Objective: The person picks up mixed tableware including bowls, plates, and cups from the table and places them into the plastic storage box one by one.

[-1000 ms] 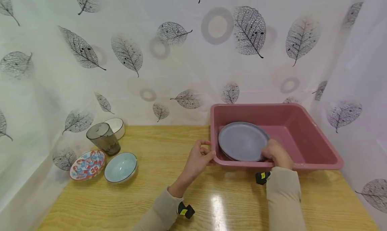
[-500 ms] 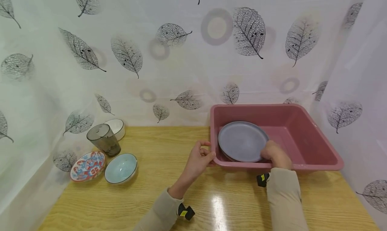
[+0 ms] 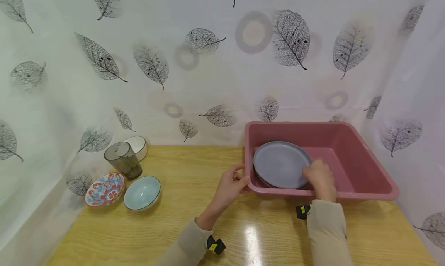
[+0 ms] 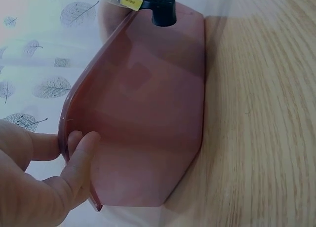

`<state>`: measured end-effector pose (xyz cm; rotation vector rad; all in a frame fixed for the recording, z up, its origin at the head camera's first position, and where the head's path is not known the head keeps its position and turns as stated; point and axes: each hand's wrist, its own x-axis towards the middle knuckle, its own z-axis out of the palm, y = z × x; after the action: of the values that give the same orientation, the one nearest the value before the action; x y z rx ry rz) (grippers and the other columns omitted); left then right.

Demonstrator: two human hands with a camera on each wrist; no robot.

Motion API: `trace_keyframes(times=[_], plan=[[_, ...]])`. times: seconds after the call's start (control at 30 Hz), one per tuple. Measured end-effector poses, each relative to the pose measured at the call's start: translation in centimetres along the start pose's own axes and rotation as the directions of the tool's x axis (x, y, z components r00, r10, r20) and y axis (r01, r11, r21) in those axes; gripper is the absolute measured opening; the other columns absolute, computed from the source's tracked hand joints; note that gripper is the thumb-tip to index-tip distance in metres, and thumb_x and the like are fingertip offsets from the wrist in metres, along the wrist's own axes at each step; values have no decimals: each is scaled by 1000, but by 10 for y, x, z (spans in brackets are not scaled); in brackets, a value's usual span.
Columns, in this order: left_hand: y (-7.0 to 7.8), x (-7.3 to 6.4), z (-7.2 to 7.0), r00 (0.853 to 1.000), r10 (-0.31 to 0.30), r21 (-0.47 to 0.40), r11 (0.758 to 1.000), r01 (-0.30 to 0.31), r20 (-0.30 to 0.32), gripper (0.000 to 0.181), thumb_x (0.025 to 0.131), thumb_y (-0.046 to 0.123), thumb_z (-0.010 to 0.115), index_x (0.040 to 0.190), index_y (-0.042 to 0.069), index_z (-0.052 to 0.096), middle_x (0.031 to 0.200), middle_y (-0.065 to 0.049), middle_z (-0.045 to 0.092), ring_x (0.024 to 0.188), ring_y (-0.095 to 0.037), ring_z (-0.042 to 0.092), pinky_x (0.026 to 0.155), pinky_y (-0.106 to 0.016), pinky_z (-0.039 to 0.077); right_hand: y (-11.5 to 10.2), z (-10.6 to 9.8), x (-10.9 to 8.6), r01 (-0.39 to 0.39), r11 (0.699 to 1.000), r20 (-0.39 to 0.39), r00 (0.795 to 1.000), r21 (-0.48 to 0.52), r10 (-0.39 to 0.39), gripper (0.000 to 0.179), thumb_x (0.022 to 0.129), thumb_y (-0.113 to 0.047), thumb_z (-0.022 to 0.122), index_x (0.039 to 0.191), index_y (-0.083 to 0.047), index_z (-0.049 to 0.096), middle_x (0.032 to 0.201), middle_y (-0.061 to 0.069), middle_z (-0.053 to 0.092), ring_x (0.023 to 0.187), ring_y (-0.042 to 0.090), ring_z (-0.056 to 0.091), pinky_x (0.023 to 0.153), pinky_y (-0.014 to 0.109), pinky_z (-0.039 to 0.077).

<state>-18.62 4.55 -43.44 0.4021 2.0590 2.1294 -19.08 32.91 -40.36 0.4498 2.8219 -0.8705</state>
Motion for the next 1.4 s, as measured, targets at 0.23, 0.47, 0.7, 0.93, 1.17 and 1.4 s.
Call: trace_keyframes(times=[0.23, 0.47, 0.7, 0.93, 1.17, 1.4], plan=[[-1, 0, 1, 999, 44, 12, 999, -44, 12, 42, 94, -5, 60, 135, -10, 51, 81, -20, 64, 78, -51, 66, 67, -48, 62, 0, 4, -4, 24, 999, -112, 994, 41, -19, 63, 97, -24, 42, 134, 24, 25, 116, 47, 47, 102, 58, 51, 80, 65, 47], [2, 0, 1, 999, 47, 8, 999, -47, 3, 40, 93, -8, 59, 132, -12, 51, 81, -24, 64, 72, -48, 67, 69, -59, 60, -8, 11, -9, 134, 968, -396, 917, 213, -40, 60, 99, -15, 39, 151, 11, 23, 141, 41, 40, 125, 58, 42, 100, 70, 40], [-1, 2, -1, 998, 65, -1, 998, -65, -11, 41, 93, -5, 62, 132, -10, 53, 80, -21, 66, 66, -35, 68, 63, -49, 62, -11, 16, -15, 221, 906, -600, 799, 360, 44, 52, 99, -20, 44, 150, -12, 40, 134, 17, 60, 104, 13, 64, 79, 20, 52], [-4, 0, 2, 999, 42, -12, 999, -43, -8, 41, 92, -4, 63, 132, -9, 54, 78, -16, 66, 67, -36, 68, 66, -51, 62, -11, 30, -25, 399, 829, -756, 653, 392, 43, 42, 99, -17, 50, 141, -17, 54, 114, 14, 69, 76, -17, 56, 64, 2, 43], [-4, -1, 1, 1000, 29, -2, 1000, -29, 11, 41, 93, -3, 62, 133, -8, 53, 79, -12, 66, 69, -36, 69, 68, -50, 62, -14, 36, -32, 472, 785, -793, 609, 401, 39, 38, 98, -14, 53, 136, -15, 58, 100, -11, 67, 68, -12, 61, 62, 3, 47], [-4, 0, -4, 999, 39, 8, 999, -39, 25, 40, 95, -1, 62, 133, -9, 52, 81, -15, 66, 72, -40, 69, 70, -51, 62, -30, 34, -41, 460, 765, -716, 699, 451, 1, 39, 99, -12, 53, 139, -13, 54, 106, -6, 68, 71, -9, 64, 62, 6, 52]])
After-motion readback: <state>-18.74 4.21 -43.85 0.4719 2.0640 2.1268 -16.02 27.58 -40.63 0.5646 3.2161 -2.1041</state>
